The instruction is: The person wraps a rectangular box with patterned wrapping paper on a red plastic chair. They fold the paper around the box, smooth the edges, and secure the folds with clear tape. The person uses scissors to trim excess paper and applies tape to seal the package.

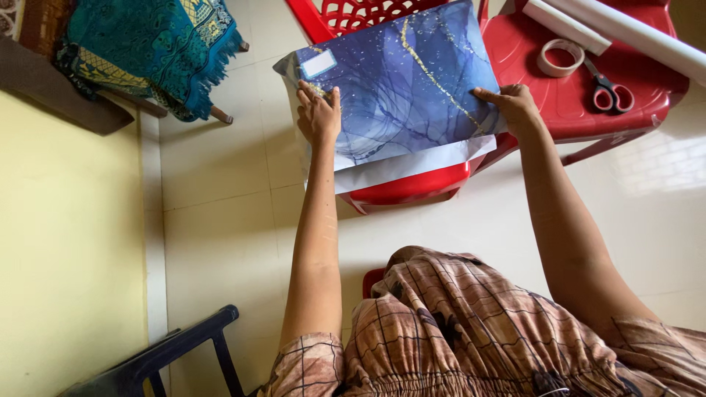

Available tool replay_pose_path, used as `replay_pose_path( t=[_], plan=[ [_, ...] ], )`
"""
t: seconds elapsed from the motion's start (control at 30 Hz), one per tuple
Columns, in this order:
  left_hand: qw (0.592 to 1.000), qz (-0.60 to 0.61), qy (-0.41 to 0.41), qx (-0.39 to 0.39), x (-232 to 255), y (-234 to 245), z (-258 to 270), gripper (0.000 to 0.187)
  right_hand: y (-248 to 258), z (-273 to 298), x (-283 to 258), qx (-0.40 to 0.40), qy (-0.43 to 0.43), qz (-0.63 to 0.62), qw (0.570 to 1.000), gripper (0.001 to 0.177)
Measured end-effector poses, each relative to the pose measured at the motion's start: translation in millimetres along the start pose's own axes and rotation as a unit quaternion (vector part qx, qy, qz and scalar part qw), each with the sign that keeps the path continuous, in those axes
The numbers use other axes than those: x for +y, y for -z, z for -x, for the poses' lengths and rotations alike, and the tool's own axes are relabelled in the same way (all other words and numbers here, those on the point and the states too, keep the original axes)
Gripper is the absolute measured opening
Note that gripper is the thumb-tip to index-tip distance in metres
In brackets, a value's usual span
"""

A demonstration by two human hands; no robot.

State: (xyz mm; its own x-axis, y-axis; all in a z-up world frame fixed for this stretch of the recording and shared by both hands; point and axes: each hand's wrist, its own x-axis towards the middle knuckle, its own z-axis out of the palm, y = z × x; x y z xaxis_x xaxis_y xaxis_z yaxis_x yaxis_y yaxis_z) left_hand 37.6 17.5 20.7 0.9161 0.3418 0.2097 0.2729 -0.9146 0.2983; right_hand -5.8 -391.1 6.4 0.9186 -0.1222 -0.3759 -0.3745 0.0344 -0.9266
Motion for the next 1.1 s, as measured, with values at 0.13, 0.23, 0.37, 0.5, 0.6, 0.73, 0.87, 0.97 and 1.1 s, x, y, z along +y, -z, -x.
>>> replay_pose_path(
  t=[0.13,0.23,0.37,0.5,0.6,0.73,0.87,0.97,1.1],
  plan=[
    [1.000,-0.011,0.000,-0.011,0,1,0,0.092,2,-8,-3,-0.037,-0.006,-0.037,0.999,0.048],
    [0.999,-0.010,0.010,-0.034,-5,-10,-2,0.091,5,-18,-13,-0.046,-0.004,-0.003,0.999,0.049],
    [0.996,0.076,-0.029,-0.039,-31,-38,-21,0.098,4,-37,-26,-0.017,-0.009,0.169,0.985,0.053],
    [0.933,0.313,-0.118,-0.135,-91,-57,-35,0.083,-4,-51,-19,-0.036,0.002,0.082,0.996,0.053],
    [0.856,0.464,-0.158,-0.162,-117,-65,-28,0.068,-6,-53,-12,-0.026,0.017,0.064,0.997,0.055],
    [0.827,0.523,-0.142,-0.150,-113,-66,-23,0.065,-7,-47,-11,-0.020,-0.017,0.006,1.000,0.057],
    [0.857,0.478,-0.138,-0.136,-107,-51,-16,0.066,-14,-40,-15,-0.039,-0.013,-0.058,0.997,0.050],
    [0.920,0.356,-0.062,-0.152,-102,-38,-18,0.079,-16,-36,-21,-0.020,0.008,-0.044,0.999,0.041],
    [0.948,0.301,0.006,-0.106,-100,-22,-23,0.109,-17,-33,-23,-0.007,0.030,-0.054,0.998,0.030]
  ],
)
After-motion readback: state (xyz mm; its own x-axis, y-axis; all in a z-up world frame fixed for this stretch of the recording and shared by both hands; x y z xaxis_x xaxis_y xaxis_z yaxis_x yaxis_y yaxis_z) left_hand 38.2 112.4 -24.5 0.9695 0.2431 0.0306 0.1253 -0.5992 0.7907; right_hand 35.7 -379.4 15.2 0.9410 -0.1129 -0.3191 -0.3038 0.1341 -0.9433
